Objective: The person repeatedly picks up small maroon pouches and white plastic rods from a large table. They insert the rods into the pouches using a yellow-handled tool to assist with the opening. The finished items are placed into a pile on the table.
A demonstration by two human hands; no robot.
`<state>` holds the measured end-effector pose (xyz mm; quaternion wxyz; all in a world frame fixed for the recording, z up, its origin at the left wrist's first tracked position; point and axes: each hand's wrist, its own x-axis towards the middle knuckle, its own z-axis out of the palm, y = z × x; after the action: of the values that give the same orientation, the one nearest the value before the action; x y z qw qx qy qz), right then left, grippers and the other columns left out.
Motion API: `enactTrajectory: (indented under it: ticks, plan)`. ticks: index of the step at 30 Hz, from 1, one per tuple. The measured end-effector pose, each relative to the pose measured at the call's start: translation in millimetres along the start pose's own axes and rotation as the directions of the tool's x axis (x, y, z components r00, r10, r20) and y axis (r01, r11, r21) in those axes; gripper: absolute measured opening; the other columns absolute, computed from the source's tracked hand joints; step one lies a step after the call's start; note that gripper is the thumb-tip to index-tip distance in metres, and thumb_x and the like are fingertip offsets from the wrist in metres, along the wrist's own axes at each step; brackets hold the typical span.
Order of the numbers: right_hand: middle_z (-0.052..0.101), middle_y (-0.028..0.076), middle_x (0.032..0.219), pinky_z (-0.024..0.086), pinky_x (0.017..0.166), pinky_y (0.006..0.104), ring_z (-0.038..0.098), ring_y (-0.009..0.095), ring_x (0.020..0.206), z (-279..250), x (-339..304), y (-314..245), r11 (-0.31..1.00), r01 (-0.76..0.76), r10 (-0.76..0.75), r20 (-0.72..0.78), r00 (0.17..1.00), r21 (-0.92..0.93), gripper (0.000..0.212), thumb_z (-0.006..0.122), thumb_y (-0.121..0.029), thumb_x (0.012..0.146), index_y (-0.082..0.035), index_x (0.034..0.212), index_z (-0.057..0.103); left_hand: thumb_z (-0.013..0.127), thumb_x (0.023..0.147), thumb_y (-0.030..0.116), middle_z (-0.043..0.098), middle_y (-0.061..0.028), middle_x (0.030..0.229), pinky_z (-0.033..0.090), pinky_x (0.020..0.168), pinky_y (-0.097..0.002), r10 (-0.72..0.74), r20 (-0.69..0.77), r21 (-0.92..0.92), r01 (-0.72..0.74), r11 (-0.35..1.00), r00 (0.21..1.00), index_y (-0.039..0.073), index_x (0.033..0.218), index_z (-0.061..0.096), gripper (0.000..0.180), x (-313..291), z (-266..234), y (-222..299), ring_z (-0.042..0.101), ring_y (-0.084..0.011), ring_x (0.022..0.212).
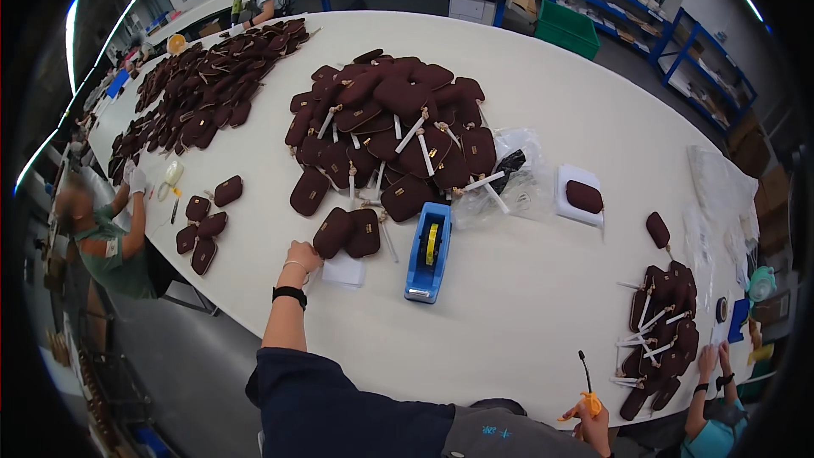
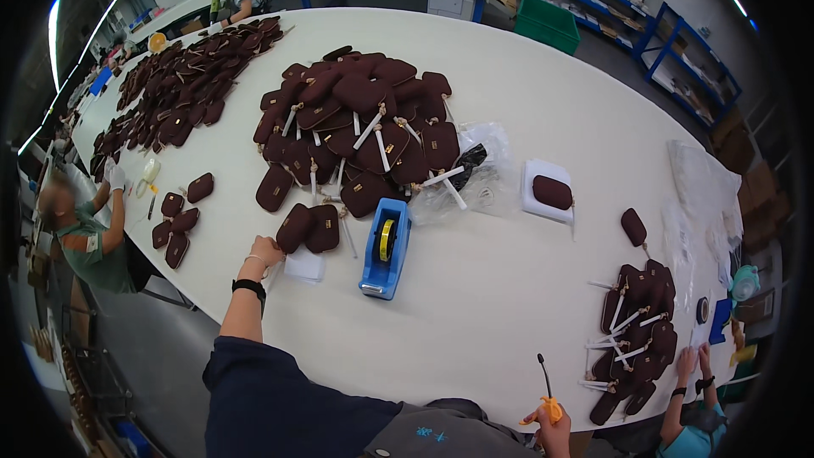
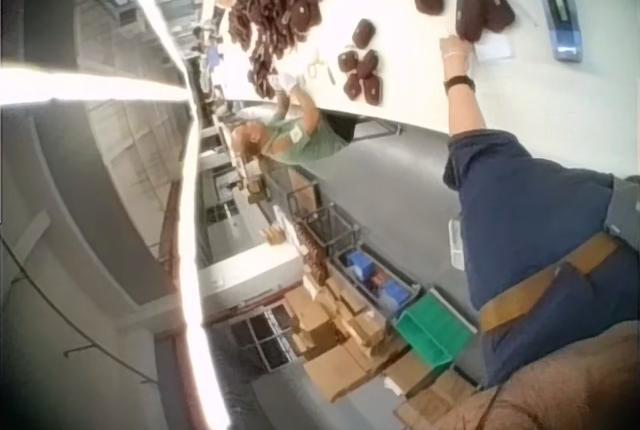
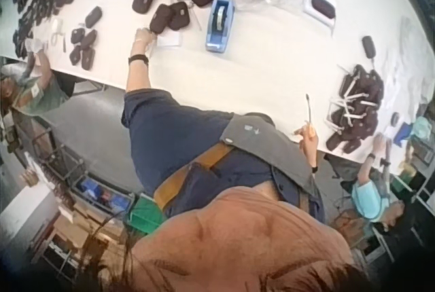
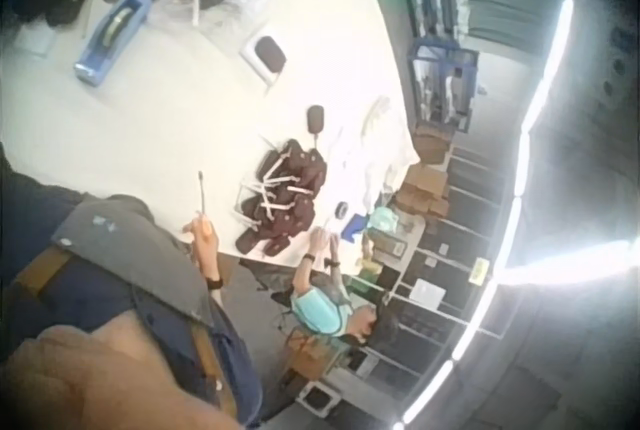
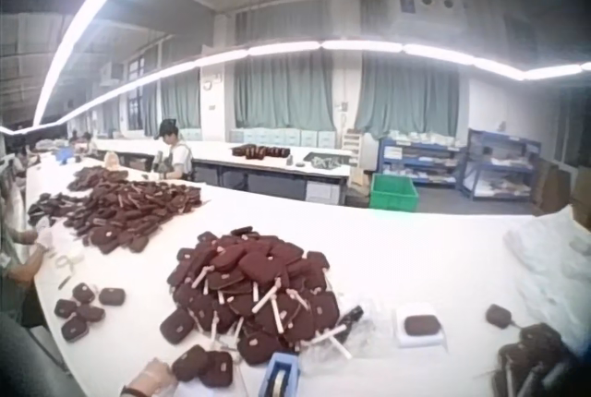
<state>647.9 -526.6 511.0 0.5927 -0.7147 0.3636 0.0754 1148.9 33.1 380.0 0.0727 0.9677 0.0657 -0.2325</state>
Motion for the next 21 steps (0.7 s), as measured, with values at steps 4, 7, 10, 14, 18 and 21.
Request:
enactTrajectory:
  ticks: [4, 7, 10, 14, 18, 21]
  plan:
    - [0.066, 0.012, 0.077, 0.043, 0.042, 0.0199, 0.067, 0.018, 0.068, 6, -11, -7, 1.000, -0.018, 0.019, -0.035, 0.999, 0.025, 0.038, 0.051, -0.024, 0.095, 0.004, 0.120, 0.045, 0.063, 0.075, 0.033, 0.055, -0.0232, 0.115, 0.047, 0.093, -0.0388, -0.035, -0.080, -0.110, 0.026, 0.994, 0.996, 0.011, 0.100, 0.071, 0.034, -1, 12, 2, 0.058, -0.0368, 0.102]
    - [0.066, 0.010, 0.077, 0.041, 0.043, 0.0189, 0.063, 0.012, 0.061, 6, -10, 4, 0.999, 0.010, -0.009, -0.023, 1.000, 0.035, 0.034, 0.051, -0.023, 0.095, 0.003, 0.116, 0.048, 0.062, 0.075, 0.032, 0.060, -0.0242, 0.108, 0.048, 0.092, -0.0371, -0.051, -0.120, -0.171, 0.030, 0.985, 0.991, 0.008, 0.093, 0.072, 0.033, 12, 21, -7, 0.058, -0.0383, 0.101]
    - [0.066, 0.003, 0.076, 0.038, 0.044, 0.0164, 0.047, 0.003, 0.049, 8, -23, -13, 0.999, -0.024, 0.027, -0.077, 0.997, 0.043, 0.029, 0.055, -0.022, 0.093, 0.000, 0.111, 0.054, 0.058, 0.078, 0.031, 0.062, -0.0231, 0.064, 0.049, 0.065, -0.0425, 0.300, -0.337, -0.050, -0.335, 0.941, 0.892, -0.003, 0.069, 0.067, 0.037, 32, 44, -6, 0.064, -0.0376, 0.066]
    - [0.066, 0.001, 0.080, 0.047, 0.064, 0.0232, 0.059, 0.007, 0.071, -5, -15, 3, 0.995, 0.098, -0.098, -0.023, 0.995, -0.008, 0.027, 0.061, -0.029, 0.091, -0.003, 0.100, 0.060, 0.058, 0.079, 0.023, 0.066, -0.0155, 0.065, 0.049, 0.054, -0.0407, 0.288, -0.222, -0.305, -0.347, 0.887, 0.932, -0.003, 0.087, 0.067, 0.029, 53, 26, -74, 0.065, -0.0258, 0.060]
    - [0.064, 0.004, 0.076, 0.048, 0.067, 0.0271, 0.062, 0.013, 0.071, -19, -32, 14, 0.992, 0.066, -0.072, -0.057, 0.996, -0.106, 0.038, 0.060, -0.041, 0.090, -0.003, 0.091, 0.058, 0.055, 0.082, 0.020, 0.061, -0.0092, 0.071, 0.045, 0.055, -0.0308, 0.298, -0.041, -0.385, -0.290, 0.876, 0.954, 0.003, 0.081, 0.063, 0.019, -19, -11, -21, 0.057, -0.0189, 0.062]
    - [0.063, 0.004, 0.074, 0.048, 0.066, 0.0276, 0.062, 0.014, 0.070, -26, -40, 29, 0.991, 0.106, -0.109, -0.044, 0.993, -0.079, 0.042, 0.058, -0.045, 0.090, -0.004, 0.089, 0.057, 0.052, 0.085, 0.019, 0.059, -0.0061, 0.073, 0.041, 0.050, -0.0245, 0.235, -0.050, -0.485, -0.229, 0.844, 0.971, 0.005, 0.081, 0.060, 0.016, -70, -19, 8, 0.052, -0.0141, 0.058]
